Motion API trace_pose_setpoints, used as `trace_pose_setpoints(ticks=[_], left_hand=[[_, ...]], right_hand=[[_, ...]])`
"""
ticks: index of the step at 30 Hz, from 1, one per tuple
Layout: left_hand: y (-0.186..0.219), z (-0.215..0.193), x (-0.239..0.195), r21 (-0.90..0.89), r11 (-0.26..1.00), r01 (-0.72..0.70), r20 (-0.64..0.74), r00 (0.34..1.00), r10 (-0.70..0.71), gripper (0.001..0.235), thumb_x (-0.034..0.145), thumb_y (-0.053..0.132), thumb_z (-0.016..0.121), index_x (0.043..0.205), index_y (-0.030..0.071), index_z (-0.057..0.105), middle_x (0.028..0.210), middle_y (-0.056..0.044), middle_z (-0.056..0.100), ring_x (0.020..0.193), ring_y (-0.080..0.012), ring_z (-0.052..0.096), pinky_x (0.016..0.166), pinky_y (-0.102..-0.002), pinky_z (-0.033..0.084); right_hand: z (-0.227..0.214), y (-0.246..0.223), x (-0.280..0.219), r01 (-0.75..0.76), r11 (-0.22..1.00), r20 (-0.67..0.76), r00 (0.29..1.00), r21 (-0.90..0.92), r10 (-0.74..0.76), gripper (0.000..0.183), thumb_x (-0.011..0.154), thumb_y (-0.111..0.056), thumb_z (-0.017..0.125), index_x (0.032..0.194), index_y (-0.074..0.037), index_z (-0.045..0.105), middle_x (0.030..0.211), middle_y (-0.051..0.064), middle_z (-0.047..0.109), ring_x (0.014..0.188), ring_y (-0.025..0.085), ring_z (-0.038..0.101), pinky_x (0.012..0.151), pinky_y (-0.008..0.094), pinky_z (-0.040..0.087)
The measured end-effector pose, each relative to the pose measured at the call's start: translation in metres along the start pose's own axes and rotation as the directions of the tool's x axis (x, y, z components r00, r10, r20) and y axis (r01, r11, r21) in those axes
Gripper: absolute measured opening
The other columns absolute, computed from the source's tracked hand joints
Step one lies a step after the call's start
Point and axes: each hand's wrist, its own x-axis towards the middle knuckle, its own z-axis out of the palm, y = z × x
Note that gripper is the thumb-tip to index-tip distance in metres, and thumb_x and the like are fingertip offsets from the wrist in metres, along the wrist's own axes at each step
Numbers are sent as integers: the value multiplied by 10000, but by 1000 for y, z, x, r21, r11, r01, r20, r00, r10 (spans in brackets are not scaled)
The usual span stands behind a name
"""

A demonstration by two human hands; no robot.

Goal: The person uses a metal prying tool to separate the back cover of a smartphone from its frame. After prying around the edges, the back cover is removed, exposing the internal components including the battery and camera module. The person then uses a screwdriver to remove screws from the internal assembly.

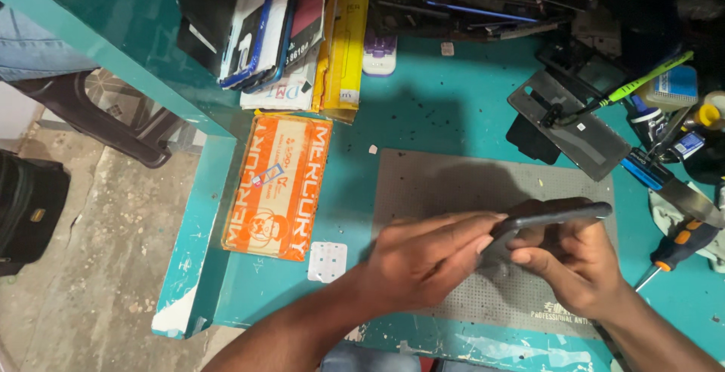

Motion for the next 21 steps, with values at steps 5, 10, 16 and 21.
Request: trace_pose_setpoints(ticks=[5, 10, 16, 21], left_hand=[[2, 0, 0, -16, 994, 108, -43, 993, -109, 210, 1030, 49, 698, 1237, 15, 700, 1073, -134, 760, 892, -199, 777, 775, -286, 618], [-1, 0, 0, -130, 964, 234, -16, 971, -238, 208, 1019, 55, 711, 1221, 12, 733, 938, -101, 770, 731, -120, 688, 649, -250, 551], [-1, -1, 0, -125, 976, 176, -33, 983, -182, 268, 1036, 42, 690, 1303, 16, 693, 1042, -105, 780, 845, -93, 731, 722, -237, 586], [-1, -7, 2, -96, 993, 68, -5, 998, -69, 281, 1050, 5, 675, 1330, 13, 666, 1147, -143, 769, 887, -160, 774, 760, -256, 627]], right_hand=[[10, -8, 3, 30, 999, -4, 1000, -18, -30, 469, 903, -23, 717, 1314, 4, 493, 962, 78, 664, 813, 108, 631, 701, 246, 531], [12, -12, 5, 19, 998, -10, 1000, -59, -20, 444, 882, -35, 715, 1262, 2, 487, 950, 72, 663, 826, 111, 636, 696, 255, 534], [14, -16, 8, 78, 987, 27, 997, -141, -75, 384, 884, -32, 729, 1195, -15, 505, 898, 53, 669, 814, 107, 654, 731, 256, 533], [18, -28, 11, 90, 974, 41, 996, -208, -83, 338, 870, -7, 719, 1136, -21, 511, 933, 82, 690, 808, 125, 672, 699, 255, 543]])
